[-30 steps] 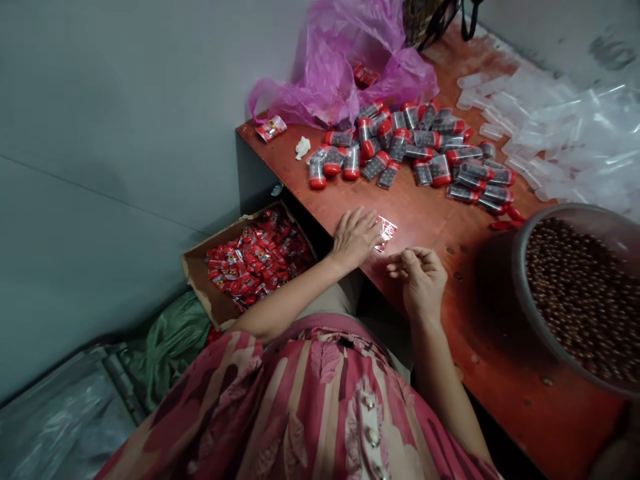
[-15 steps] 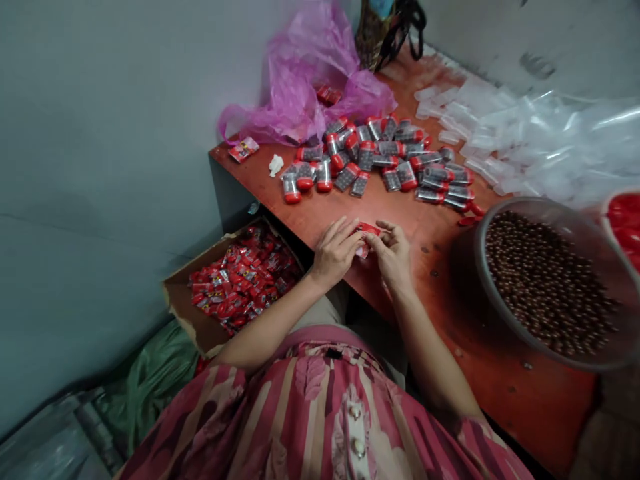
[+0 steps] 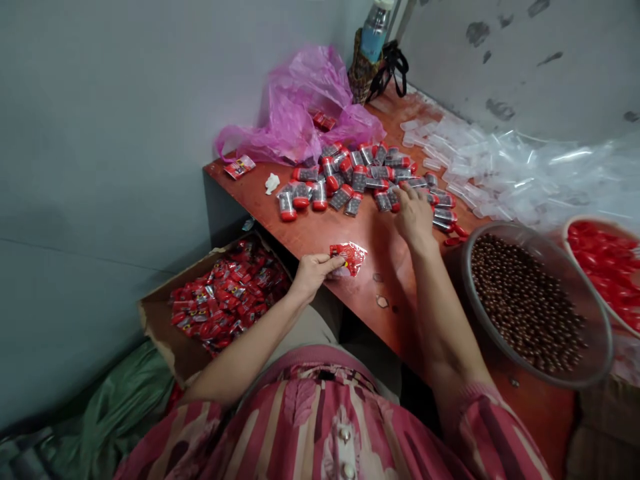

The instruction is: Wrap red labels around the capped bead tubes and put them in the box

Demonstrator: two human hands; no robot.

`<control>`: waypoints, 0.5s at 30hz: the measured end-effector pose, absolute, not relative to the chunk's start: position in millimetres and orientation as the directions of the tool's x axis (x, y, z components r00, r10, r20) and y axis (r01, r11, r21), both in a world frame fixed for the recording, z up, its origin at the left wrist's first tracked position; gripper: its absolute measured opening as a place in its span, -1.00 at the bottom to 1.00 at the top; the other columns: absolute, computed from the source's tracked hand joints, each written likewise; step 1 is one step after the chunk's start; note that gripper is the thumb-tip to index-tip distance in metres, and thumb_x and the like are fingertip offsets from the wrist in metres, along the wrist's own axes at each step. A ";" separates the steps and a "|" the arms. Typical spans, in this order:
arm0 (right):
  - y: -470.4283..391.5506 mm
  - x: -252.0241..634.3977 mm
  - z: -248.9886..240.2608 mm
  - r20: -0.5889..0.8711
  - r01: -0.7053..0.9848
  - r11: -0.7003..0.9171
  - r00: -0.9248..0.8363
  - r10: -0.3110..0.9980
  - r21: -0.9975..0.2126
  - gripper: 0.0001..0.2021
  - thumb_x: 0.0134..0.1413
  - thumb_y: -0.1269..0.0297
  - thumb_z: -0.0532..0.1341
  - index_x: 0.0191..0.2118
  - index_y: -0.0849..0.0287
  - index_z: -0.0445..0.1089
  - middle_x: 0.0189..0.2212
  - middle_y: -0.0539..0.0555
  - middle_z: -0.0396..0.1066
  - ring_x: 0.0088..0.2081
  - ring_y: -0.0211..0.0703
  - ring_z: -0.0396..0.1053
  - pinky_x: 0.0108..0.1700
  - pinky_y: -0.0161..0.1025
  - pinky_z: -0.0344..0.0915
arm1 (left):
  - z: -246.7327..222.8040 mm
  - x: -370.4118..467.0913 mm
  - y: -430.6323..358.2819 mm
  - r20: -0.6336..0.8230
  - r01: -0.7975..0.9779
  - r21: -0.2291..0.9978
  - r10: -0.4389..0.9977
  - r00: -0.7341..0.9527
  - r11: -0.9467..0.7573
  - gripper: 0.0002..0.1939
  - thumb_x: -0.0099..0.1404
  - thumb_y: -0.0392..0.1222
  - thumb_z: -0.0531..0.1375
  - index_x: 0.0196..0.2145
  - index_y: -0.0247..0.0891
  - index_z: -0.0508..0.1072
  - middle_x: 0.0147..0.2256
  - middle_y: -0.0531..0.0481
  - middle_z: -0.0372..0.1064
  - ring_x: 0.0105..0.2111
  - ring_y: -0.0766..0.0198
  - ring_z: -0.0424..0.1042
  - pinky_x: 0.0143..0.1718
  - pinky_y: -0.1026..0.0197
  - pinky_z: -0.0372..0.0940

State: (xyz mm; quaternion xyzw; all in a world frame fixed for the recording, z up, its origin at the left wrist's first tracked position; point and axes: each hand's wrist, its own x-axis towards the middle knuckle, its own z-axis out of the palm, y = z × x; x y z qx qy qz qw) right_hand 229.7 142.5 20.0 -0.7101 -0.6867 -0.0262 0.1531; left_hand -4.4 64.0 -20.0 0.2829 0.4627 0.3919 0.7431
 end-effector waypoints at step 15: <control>140.4 243.2 5.2 0.010 0.976 0.074 -0.077 0.997 0.204 -0.52 0.16 -0.03 0.03 -0.08 0.34 0.34 -0.12 0.36 0.35 -0.07 0.16 0.26 -0.12 -0.06 0.17 | -14.3 -15.1 69.9 -0.573 -0.705 0.495 0.801 0.175 0.508 -0.68 -0.12 -0.15 0.42 -0.46 -0.36 0.42 -0.53 0.06 0.40 -0.55 0.40 0.39 -0.53 0.34 0.36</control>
